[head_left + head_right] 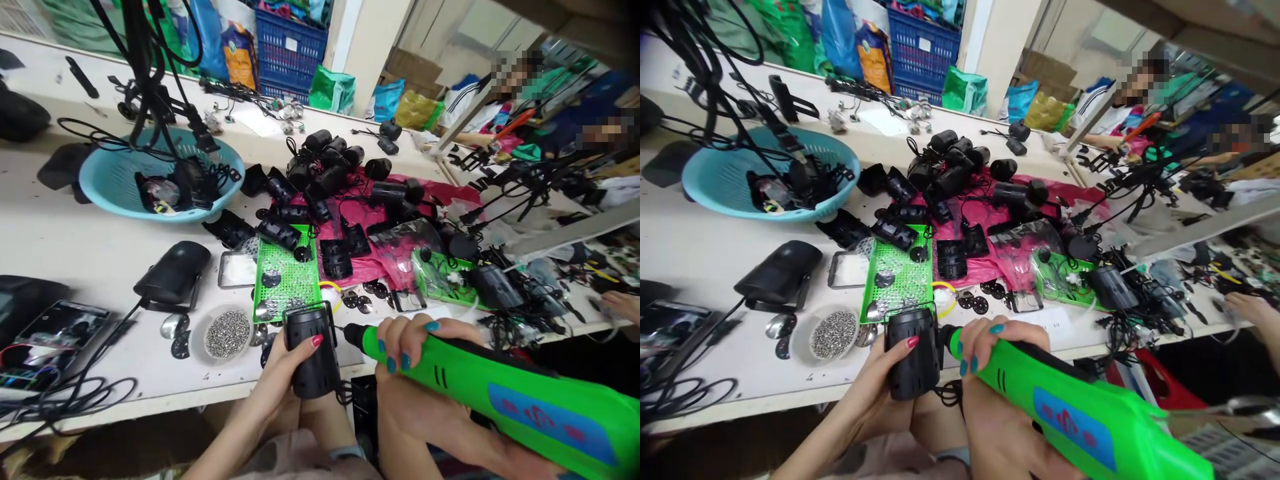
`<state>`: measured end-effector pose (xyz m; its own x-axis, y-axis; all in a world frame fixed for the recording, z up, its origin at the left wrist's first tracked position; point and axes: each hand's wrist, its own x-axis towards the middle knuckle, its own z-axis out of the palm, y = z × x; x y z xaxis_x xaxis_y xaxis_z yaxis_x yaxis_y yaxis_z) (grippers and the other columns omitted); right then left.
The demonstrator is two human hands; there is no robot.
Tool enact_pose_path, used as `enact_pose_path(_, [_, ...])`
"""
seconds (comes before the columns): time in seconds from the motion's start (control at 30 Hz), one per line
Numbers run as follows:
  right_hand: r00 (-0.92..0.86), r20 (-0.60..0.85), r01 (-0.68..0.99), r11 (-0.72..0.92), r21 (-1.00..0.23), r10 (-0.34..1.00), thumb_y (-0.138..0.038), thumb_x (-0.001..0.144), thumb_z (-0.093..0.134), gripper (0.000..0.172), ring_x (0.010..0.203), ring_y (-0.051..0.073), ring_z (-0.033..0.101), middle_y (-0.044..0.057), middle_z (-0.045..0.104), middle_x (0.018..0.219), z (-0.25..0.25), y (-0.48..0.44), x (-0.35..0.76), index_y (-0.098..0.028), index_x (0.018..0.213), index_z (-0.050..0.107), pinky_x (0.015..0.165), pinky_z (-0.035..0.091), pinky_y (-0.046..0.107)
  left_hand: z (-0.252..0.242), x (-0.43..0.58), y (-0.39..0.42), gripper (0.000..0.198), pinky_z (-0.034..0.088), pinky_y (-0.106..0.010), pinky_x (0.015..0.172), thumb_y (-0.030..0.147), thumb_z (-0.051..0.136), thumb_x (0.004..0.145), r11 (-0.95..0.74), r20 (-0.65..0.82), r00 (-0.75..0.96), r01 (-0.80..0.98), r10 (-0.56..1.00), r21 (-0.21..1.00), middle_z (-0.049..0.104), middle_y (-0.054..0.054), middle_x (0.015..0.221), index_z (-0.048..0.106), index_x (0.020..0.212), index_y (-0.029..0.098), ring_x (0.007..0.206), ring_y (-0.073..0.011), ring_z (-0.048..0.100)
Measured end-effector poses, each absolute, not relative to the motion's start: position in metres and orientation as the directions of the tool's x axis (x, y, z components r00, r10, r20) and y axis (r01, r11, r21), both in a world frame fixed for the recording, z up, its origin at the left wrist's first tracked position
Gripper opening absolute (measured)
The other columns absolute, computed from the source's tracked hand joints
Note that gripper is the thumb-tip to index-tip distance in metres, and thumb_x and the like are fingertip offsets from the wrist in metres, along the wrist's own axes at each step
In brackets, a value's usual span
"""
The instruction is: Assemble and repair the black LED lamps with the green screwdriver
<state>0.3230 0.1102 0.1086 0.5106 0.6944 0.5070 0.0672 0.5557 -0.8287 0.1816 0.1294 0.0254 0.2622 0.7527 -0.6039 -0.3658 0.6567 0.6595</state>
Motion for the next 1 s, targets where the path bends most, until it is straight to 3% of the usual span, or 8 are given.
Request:
enact_pose_path(0.13, [0.560, 0.513, -0.015, 0.627, -0.779, 0.650, -0.047, 0.093, 0.050, 0.025, 0.042, 0.012, 0.040, -0.006, 0.045, 0.058, 0.112, 0.110, 0.315, -0.028, 0.102, 0.061, 0.049, 0.035, 0.029, 0.023, 0.180, 0.130, 0.053, 0.053, -0.032, 0.085, 0.043, 0.087, 0.066, 0.612, -0.516, 0.336, -0.340, 0.788, 0.714, 0.074, -0.007, 0.102, 0.067, 0.109, 0.018, 0.095, -0.0244, 0.066])
enact_pose_path(0.3, [0.552, 0.467, -0.010, 0.566, -0.824, 0.691, -0.054, 0.089, 0.055, 0.029, 0.042, 0.014, 0.044, -0.005, 0.051, 0.056, 0.114, 0.106, 0.311, -0.027, 0.094, 0.064, 0.049, 0.037, 0.031, 0.029, 0.178, 0.125, 0.050, 0.051, -0.033, 0.087, 0.040, 0.086, 0.068, 0.534, -0.428, 0.348, -0.316, 0.834, 0.784, 0.073, -0.005, 0.105, 0.066, 0.108, 0.019, 0.098, -0.0255, 0.065])
enact_pose_path(0.43, [0.513, 0.452, -0.039, 0.546, -0.837, 0.730, -0.048, 0.088, 0.060, 0.023, 0.042, 0.014, 0.043, -0.006, 0.048, 0.054, 0.113, 0.103, 0.309, -0.025, 0.085, 0.061, 0.049, 0.037, 0.030, 0.033, 0.176, 0.117, 0.046, 0.049, -0.034, 0.090, 0.039, 0.083, 0.073, 0.476, -0.380, 0.339, -0.272, 0.861, 0.836, 0.072, -0.005, 0.105, 0.065, 0.111, 0.020, 0.099, -0.0256, 0.063])
enact_pose_path(0.57, [0.519, 0.434, -0.073, 0.544, -0.836, 0.736, -0.065, 0.086, 0.054, 0.041, 0.040, 0.012, 0.038, -0.007, 0.043, 0.052, 0.108, 0.101, 0.307, -0.025, 0.082, 0.058, 0.046, 0.034, 0.029, 0.031, 0.171, 0.114, 0.041, 0.048, -0.035, 0.090, 0.037, 0.079, 0.076, 0.494, -0.385, 0.393, -0.230, 0.835, 0.838, 0.071, -0.005, 0.104, 0.065, 0.111, 0.020, 0.099, -0.0263, 0.062])
enact_pose_path(0.7, [0.546, 0.446, 0.051, 0.504, -0.862, 0.709, -0.082, 0.075, 0.053, 0.056, 0.040, 0.013, 0.034, -0.008, 0.040, 0.051, 0.101, 0.093, 0.316, -0.028, 0.091, 0.058, 0.047, 0.034, 0.031, 0.032, 0.168, 0.118, 0.040, 0.047, -0.034, 0.093, 0.035, 0.079, 0.076, 0.503, -0.387, 0.417, -0.214, 0.822, 0.837, 0.071, -0.004, 0.108, 0.067, 0.111, 0.020, 0.103, -0.0267, 0.061])
enact_pose_path(0.83, [0.559, 0.461, 0.152, 0.461, -0.874, 0.689, -0.069, 0.081, 0.059, 0.040, 0.045, 0.018, 0.039, -0.007, 0.035, 0.051, 0.108, 0.077, 0.331, -0.036, 0.103, 0.056, 0.051, 0.036, 0.033, 0.038, 0.167, 0.124, 0.044, 0.046, -0.035, 0.093, 0.037, 0.079, 0.074, 0.501, -0.403, 0.387, -0.195, 0.829, 0.843, 0.071, -0.005, 0.109, 0.066, 0.113, 0.020, 0.104, -0.0280, 0.061])
enact_pose_path(0.9, [0.518, 0.439, 0.099, 0.458, -0.883, 0.734, -0.062, 0.086, 0.057, 0.029, 0.046, 0.019, 0.040, -0.007, 0.034, 0.050, 0.117, 0.073, 0.331, -0.037, 0.101, 0.057, 0.051, 0.037, 0.033, 0.041, 0.168, 0.125, 0.046, 0.045, -0.036, 0.093, 0.037, 0.079, 0.073, 0.479, -0.384, 0.387, -0.186, 0.838, 0.858, 0.070, -0.006, 0.108, 0.065, 0.113, 0.019, 0.102, -0.0280, 0.060])
enact_pose_path(1.0, [0.502, 0.375, -0.009, 0.439, -0.899, 0.779, -0.064, 0.084, 0.060, 0.032, 0.046, 0.017, 0.039, -0.006, 0.039, 0.052, 0.129, 0.076, 0.317, -0.034, 0.093, 0.059, 0.052, 0.038, 0.033, 0.046, 0.170, 0.124, 0.046, 0.045, -0.036, 0.092, 0.038, 0.078, 0.073, 0.460, -0.353, 0.407, -0.202, 0.842, 0.865, 0.069, -0.006, 0.106, 0.064, 0.111, 0.018, 0.101, -0.0273, 0.059])
